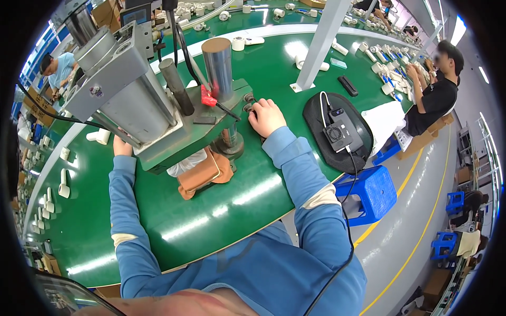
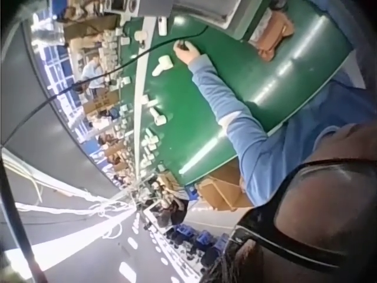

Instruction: Assembling small plastic components using a pneumatic press on a factory assembly line.

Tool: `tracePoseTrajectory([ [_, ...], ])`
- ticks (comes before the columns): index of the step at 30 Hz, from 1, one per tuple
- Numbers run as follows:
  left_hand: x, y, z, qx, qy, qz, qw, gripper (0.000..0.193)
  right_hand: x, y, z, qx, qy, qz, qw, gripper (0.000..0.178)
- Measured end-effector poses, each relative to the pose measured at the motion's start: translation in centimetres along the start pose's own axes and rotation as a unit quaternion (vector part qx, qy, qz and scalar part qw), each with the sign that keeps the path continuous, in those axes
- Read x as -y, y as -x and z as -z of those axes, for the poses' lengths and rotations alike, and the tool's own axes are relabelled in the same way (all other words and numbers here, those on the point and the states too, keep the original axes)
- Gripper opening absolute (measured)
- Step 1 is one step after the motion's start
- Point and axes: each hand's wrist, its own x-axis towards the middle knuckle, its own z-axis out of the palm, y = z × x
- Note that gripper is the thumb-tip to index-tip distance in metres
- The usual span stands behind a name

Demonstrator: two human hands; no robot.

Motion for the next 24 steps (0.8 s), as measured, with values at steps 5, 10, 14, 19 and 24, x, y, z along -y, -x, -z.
tracePoseTrajectory([
  [5, 0.1, -0.1, 0.1, 0.017, -0.024, 0.014, 0.999, 0.029, 0.3, -0.1, 0.2, 0.007, 0.0, -0.007, 1.0, 0.01],
  [10, -0.2, -0.2, 0.3, 0.016, -0.042, 0.005, 0.999, 0.028, 0.5, -0.4, 0.3, -0.029, -0.022, -0.009, 0.999, 0.011],
  [14, -1.4, 0.1, 0.1, 0.008, -0.048, 0.016, 0.999, 0.028, -0.1, 0.1, -0.4, -0.011, 0.0, -0.001, 1.0, 0.012],
  [19, -2.2, -0.2, 0.1, 0.005, -0.069, 0.001, 0.998, 0.027, 0.2, 0.2, 0.3, 0.005, -0.015, -0.014, 1.0, 0.014],
  [24, -0.1, -0.7, -1.8, 0.009, 0.004, -0.033, 0.999, 0.027, -1.9, 1.6, -0.8, 0.05, -0.165, -0.105, 0.979, 0.02],
])
